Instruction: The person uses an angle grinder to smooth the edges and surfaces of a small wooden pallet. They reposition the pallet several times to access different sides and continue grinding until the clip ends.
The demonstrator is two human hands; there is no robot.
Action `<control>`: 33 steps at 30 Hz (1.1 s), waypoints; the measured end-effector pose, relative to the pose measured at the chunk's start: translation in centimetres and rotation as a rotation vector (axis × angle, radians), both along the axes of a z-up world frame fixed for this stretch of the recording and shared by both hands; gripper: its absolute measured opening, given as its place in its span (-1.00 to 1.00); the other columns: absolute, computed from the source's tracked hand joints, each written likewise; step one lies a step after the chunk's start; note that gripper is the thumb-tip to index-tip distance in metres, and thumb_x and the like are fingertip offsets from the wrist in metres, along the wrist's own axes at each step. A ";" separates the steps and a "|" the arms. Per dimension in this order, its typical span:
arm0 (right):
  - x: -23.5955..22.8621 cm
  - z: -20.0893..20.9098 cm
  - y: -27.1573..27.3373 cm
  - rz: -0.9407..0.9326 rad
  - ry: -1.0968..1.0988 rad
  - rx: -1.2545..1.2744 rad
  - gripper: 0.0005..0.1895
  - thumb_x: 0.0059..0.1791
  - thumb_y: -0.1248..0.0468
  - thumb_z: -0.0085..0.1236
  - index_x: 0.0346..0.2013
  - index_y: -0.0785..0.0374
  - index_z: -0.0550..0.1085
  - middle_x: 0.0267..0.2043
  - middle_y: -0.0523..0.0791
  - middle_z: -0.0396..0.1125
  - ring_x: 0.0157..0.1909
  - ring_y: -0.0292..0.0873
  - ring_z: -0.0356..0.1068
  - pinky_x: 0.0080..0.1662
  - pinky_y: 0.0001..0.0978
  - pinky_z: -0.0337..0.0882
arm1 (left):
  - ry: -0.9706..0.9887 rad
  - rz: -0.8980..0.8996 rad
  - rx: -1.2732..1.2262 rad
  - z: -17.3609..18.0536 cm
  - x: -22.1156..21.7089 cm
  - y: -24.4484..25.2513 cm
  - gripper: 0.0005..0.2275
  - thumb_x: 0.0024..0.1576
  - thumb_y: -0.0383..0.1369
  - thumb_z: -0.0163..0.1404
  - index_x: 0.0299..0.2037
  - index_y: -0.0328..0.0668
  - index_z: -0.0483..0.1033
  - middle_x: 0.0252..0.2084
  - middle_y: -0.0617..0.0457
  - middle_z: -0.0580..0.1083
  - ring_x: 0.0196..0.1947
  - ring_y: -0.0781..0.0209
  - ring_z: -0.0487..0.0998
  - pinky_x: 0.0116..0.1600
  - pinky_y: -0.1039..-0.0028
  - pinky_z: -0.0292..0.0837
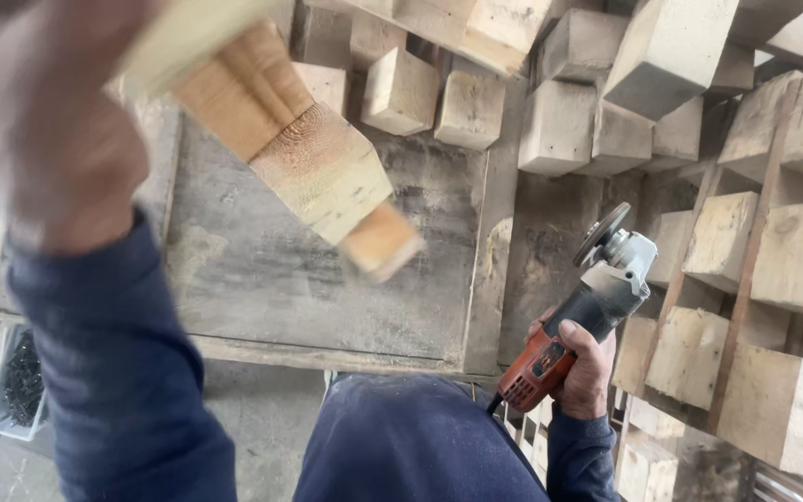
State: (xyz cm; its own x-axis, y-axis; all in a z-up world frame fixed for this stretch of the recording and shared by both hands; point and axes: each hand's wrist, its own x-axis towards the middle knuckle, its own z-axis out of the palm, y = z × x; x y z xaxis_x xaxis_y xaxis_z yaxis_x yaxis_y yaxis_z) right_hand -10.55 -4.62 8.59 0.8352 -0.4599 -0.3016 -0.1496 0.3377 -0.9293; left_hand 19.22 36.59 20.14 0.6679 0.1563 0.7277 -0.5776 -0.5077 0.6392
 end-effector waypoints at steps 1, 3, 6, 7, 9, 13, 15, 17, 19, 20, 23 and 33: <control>0.2 0.3 0.1 0.012 0.010 -0.006 -0.57 -0.15 0.13 0.19 -0.17 0.41 0.40 -0.36 0.06 0.40 -0.37 -0.06 0.48 -0.37 -0.23 0.52 | 0.008 0.003 -0.051 -0.9 -2.0 2.5 -0.61 0.22 -0.26 0.16 0.17 -0.25 0.38 0.08 -0.13 0.42 0.09 -0.02 0.51 0.16 0.15 0.50; 0.7 0.8 0.5 0.035 0.004 -0.003 -0.57 -0.16 0.13 0.20 -0.17 0.41 0.40 -0.35 0.06 0.40 -0.35 -0.06 0.48 -0.35 -0.24 0.52 | 0.047 -0.047 -0.180 -4.1 -6.4 5.3 -0.70 0.32 -0.32 0.11 0.19 -0.22 0.40 0.14 -0.11 0.42 0.14 0.03 0.51 0.22 0.20 0.51; 1.9 1.1 1.1 0.066 -0.046 0.007 -0.57 -0.16 0.14 0.21 -0.18 0.42 0.40 -0.33 0.05 0.40 -0.33 -0.05 0.49 -0.32 -0.23 0.53 | 0.173 -0.462 -0.741 -9.8 -12.7 6.1 -0.73 0.35 -0.43 0.13 0.21 -0.17 0.42 0.20 -0.04 0.42 0.21 0.09 0.49 0.31 0.21 0.47; 1.9 1.2 1.4 0.080 -0.046 0.003 -0.56 -0.17 0.14 0.22 -0.18 0.43 0.40 -0.33 0.04 0.40 -0.32 -0.05 0.49 -0.31 -0.23 0.54 | 0.239 -0.551 -0.942 -11.4 -14.3 6.3 -0.62 0.25 -0.48 0.18 0.26 -0.16 0.40 0.25 -0.02 0.41 0.27 0.08 0.47 0.39 0.14 0.43; 1.9 1.2 2.3 0.106 -0.040 -0.004 -0.56 -0.17 0.15 0.21 -0.18 0.45 0.41 -0.33 0.05 0.40 -0.32 -0.04 0.49 -0.29 -0.22 0.54 | 0.367 -0.570 -1.301 -14.3 -17.6 7.1 -0.35 0.02 -0.55 0.26 0.38 -0.16 0.34 0.40 0.00 0.37 0.44 0.06 0.44 0.61 -0.01 0.35; 2.7 1.4 4.7 0.167 -0.028 -0.019 -0.56 -0.16 0.16 0.18 -0.18 0.49 0.41 -0.35 0.08 0.40 -0.35 -0.02 0.48 -0.31 -0.20 0.54 | 0.602 -0.415 -1.353 -18.5 -21.4 10.1 -0.31 -0.03 -0.54 0.28 0.37 -0.17 0.30 0.34 -0.03 0.38 0.32 0.07 0.48 0.42 0.14 0.44; 2.8 1.6 6.2 0.180 -0.013 -0.028 -0.55 -0.17 0.16 0.17 -0.17 0.49 0.41 -0.34 0.08 0.40 -0.35 -0.02 0.48 -0.32 -0.19 0.53 | 0.786 -0.316 -1.322 -19.4 -23.0 11.7 -0.34 -0.06 -0.50 0.27 0.31 -0.20 0.34 0.25 -0.05 0.45 0.21 0.05 0.57 0.26 0.27 0.51; 2.8 1.7 7.8 0.169 -0.009 -0.032 -0.55 -0.17 0.17 0.17 -0.15 0.48 0.40 -0.32 0.06 0.39 -0.33 -0.02 0.49 -0.33 -0.19 0.51 | 1.389 -0.143 -0.949 -19.2 -24.6 13.4 -0.54 0.04 -0.35 0.18 0.15 -0.37 0.49 0.08 -0.12 0.58 -0.04 -0.01 0.67 0.02 0.25 0.62; 3.0 2.0 9.2 0.202 -0.026 -0.050 -0.54 -0.16 0.17 0.17 -0.13 0.47 0.40 -0.32 0.09 0.39 -0.34 0.00 0.48 -0.30 -0.17 0.53 | 1.713 -0.006 -0.568 -18.2 -26.0 14.6 -0.59 0.07 -0.28 0.17 0.08 -0.36 0.57 -0.07 -0.15 0.66 -0.24 -0.05 0.70 -0.15 0.24 0.66; 2.8 2.0 9.9 0.211 -0.031 -0.061 -0.54 -0.16 0.17 0.18 -0.12 0.47 0.40 -0.32 0.10 0.39 -0.34 0.01 0.47 -0.28 -0.16 0.54 | 1.751 0.044 -0.404 -17.7 -26.5 15.0 -0.60 0.05 -0.29 0.20 0.08 -0.27 0.57 -0.14 -0.15 0.67 -0.31 -0.06 0.67 -0.20 0.24 0.63; 2.3 1.9 11.5 0.183 -0.024 -0.069 -0.54 -0.15 0.16 0.18 -0.11 0.44 0.39 -0.29 0.07 0.38 -0.33 0.00 0.47 -0.30 -0.16 0.53 | 1.370 0.275 -0.071 -16.7 -25.3 14.8 -0.65 0.10 -0.20 0.21 0.03 -0.18 0.59 -0.12 -0.08 0.65 -0.25 0.07 0.64 -0.14 0.33 0.62; 1.3 1.4 16.9 0.207 -0.012 -0.057 -0.58 -0.15 0.18 0.18 -0.12 0.41 0.38 -0.35 0.07 0.40 -0.35 -0.01 0.48 -0.30 -0.18 0.53 | 1.063 -0.371 0.563 -18.2 -5.3 9.5 -0.12 -0.07 0.06 0.30 0.34 -0.38 0.21 0.32 -0.38 0.24 0.30 -0.20 0.27 0.30 0.11 0.29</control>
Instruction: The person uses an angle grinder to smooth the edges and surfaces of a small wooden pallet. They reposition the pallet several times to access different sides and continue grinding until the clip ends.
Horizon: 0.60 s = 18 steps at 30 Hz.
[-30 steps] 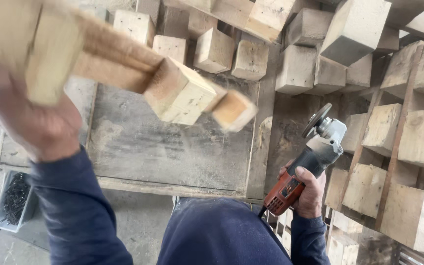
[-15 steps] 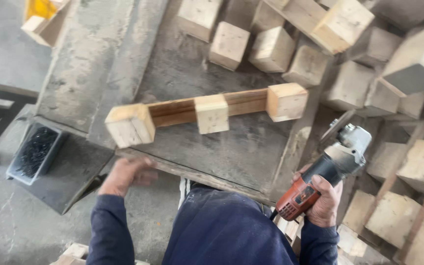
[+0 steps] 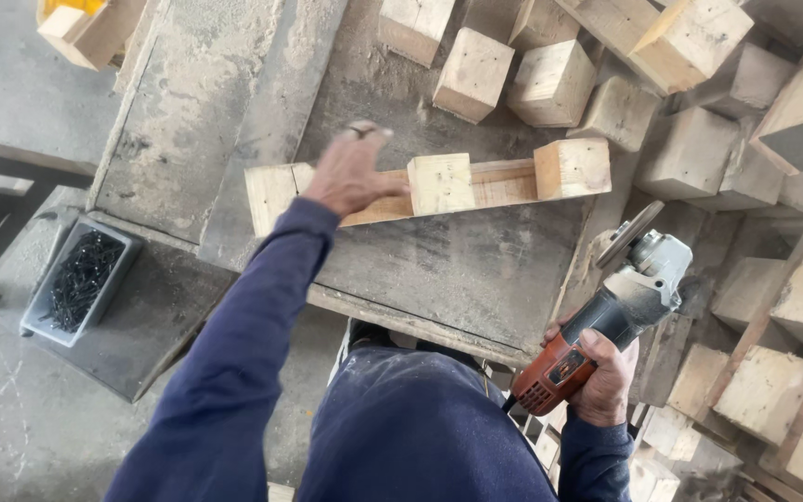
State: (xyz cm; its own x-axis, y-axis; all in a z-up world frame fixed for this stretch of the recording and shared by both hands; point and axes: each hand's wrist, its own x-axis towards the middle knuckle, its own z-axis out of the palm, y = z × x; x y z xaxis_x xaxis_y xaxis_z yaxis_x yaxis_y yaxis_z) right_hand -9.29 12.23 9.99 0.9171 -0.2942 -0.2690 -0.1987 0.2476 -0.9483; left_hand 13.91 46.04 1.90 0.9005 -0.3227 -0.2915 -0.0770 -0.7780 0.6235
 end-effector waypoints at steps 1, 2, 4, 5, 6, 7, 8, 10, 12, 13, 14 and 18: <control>-0.2 -0.1 0.5 -0.001 0.000 -0.015 -0.58 -0.14 0.18 0.18 -0.12 0.42 0.39 -0.35 0.07 0.40 -0.34 -0.02 0.49 -0.30 -0.18 0.54 | 0.146 -0.032 -0.060 -0.7 0.9 -1.3 -0.09 -0.06 0.06 0.28 0.40 -0.35 0.15 0.31 -0.38 0.26 0.27 -0.17 0.32 0.29 0.13 0.33; -0.4 -0.2 0.9 0.000 0.001 -0.029 -0.58 -0.13 0.17 0.18 -0.13 0.43 0.39 -0.35 0.07 0.40 -0.33 -0.02 0.49 -0.30 -0.18 0.54 | 0.207 -0.070 -0.103 -1.4 1.5 -2.8 -0.05 -0.12 0.05 0.28 0.41 -0.34 0.13 0.23 -0.31 0.36 0.20 -0.10 0.42 0.27 0.20 0.40; -1.0 -0.3 1.5 0.001 -0.015 -0.038 -0.57 -0.13 0.17 0.19 -0.13 0.45 0.39 -0.34 0.07 0.41 -0.32 -0.02 0.50 -0.28 -0.20 0.55 | 0.293 -0.085 -0.153 -3.0 2.1 -5.4 -0.05 -0.20 0.00 0.31 0.37 -0.34 0.15 0.13 -0.23 0.45 0.12 -0.04 0.50 0.24 0.25 0.46; -1.3 -0.3 1.7 0.004 -0.023 -0.042 -0.56 -0.12 0.16 0.19 -0.13 0.46 0.39 -0.34 0.07 0.41 -0.31 -0.02 0.51 -0.27 -0.21 0.56 | 0.318 -0.061 -0.161 -3.8 2.2 -6.6 -0.09 -0.21 -0.04 0.33 0.32 -0.34 0.20 0.11 -0.22 0.45 0.11 -0.05 0.49 0.23 0.23 0.46; -1.5 -0.4 2.0 -0.021 -0.002 -0.033 -0.56 -0.13 0.16 0.19 -0.11 0.43 0.37 -0.35 0.06 0.41 -0.32 -0.03 0.50 -0.28 -0.20 0.56 | 0.344 -0.026 -0.161 -4.5 2.0 -7.0 -0.13 -0.22 -0.09 0.36 0.28 -0.34 0.25 0.09 -0.21 0.45 0.10 -0.06 0.47 0.22 0.21 0.46; -1.7 -0.4 2.1 -0.047 0.018 -0.026 -0.56 -0.13 0.16 0.19 -0.10 0.40 0.36 -0.35 0.06 0.40 -0.32 -0.03 0.50 -0.30 -0.20 0.55 | 0.296 0.003 -0.180 -5.0 1.8 -7.4 -0.16 -0.21 -0.06 0.36 0.25 -0.33 0.27 0.07 -0.20 0.45 0.10 -0.05 0.48 0.24 0.21 0.45; -1.9 -0.5 2.3 -0.070 0.040 -0.014 -0.55 -0.14 0.16 0.19 -0.08 0.38 0.34 -0.36 0.05 0.40 -0.33 -0.03 0.50 -0.31 -0.19 0.55 | 0.247 0.035 -0.196 -5.5 1.0 -7.6 -0.18 -0.20 -0.04 0.36 0.22 -0.33 0.30 0.05 -0.20 0.46 0.09 -0.04 0.49 0.27 0.21 0.44; -2.3 -0.6 2.4 -0.080 0.049 -0.015 -0.54 -0.12 0.16 0.18 -0.06 0.39 0.34 -0.35 0.07 0.39 -0.33 -0.02 0.48 -0.32 -0.19 0.53 | 0.078 0.041 -0.176 -5.9 -1.2 -7.5 -0.21 -0.19 -0.03 0.39 0.16 -0.34 0.33 0.05 -0.21 0.45 0.12 -0.06 0.45 0.33 0.15 0.34; -2.5 -0.7 2.0 -0.094 0.036 -0.003 -0.54 -0.12 0.16 0.17 -0.05 0.38 0.33 -0.33 0.08 0.39 -0.32 -0.01 0.48 -0.31 -0.17 0.53 | -0.170 -0.018 -0.120 -5.9 -4.2 -8.1 -0.24 -0.21 -0.07 0.44 0.09 -0.36 0.34 0.09 -0.22 0.41 0.20 -0.11 0.37 0.41 0.02 0.13; -2.4 -0.8 1.6 -0.097 0.020 0.013 -0.53 -0.13 0.17 0.17 -0.04 0.37 0.32 -0.32 0.07 0.38 -0.31 -0.01 0.49 -0.29 -0.16 0.54 | -0.273 -0.039 -0.046 -5.9 -6.0 -8.6 -0.26 -0.20 -0.09 0.42 0.10 -0.34 0.34 0.11 -0.22 0.40 0.22 -0.13 0.35 0.41 0.01 0.13; -2.2 -0.8 1.0 -0.097 0.003 0.027 -0.53 -0.13 0.17 0.17 -0.04 0.36 0.31 -0.31 0.07 0.38 -0.30 0.00 0.49 -0.28 -0.14 0.55 | -0.377 -0.055 0.027 -5.8 -8.0 -9.2 -0.27 -0.19 -0.12 0.40 0.12 -0.31 0.34 0.14 -0.21 0.39 0.25 -0.15 0.32 0.41 0.00 0.12; -1.3 -0.1 -1.1 -0.036 -0.068 0.043 -0.51 -0.10 0.18 0.17 -0.01 0.45 0.33 -0.26 0.07 0.37 -0.28 0.01 0.47 -0.27 -0.15 0.53 | -0.443 -0.098 0.168 -6.0 -11.6 -11.9 -0.15 -0.13 -0.23 0.32 0.38 -0.36 0.20 0.16 -0.23 0.35 0.23 -0.14 0.28 0.36 -0.05 0.09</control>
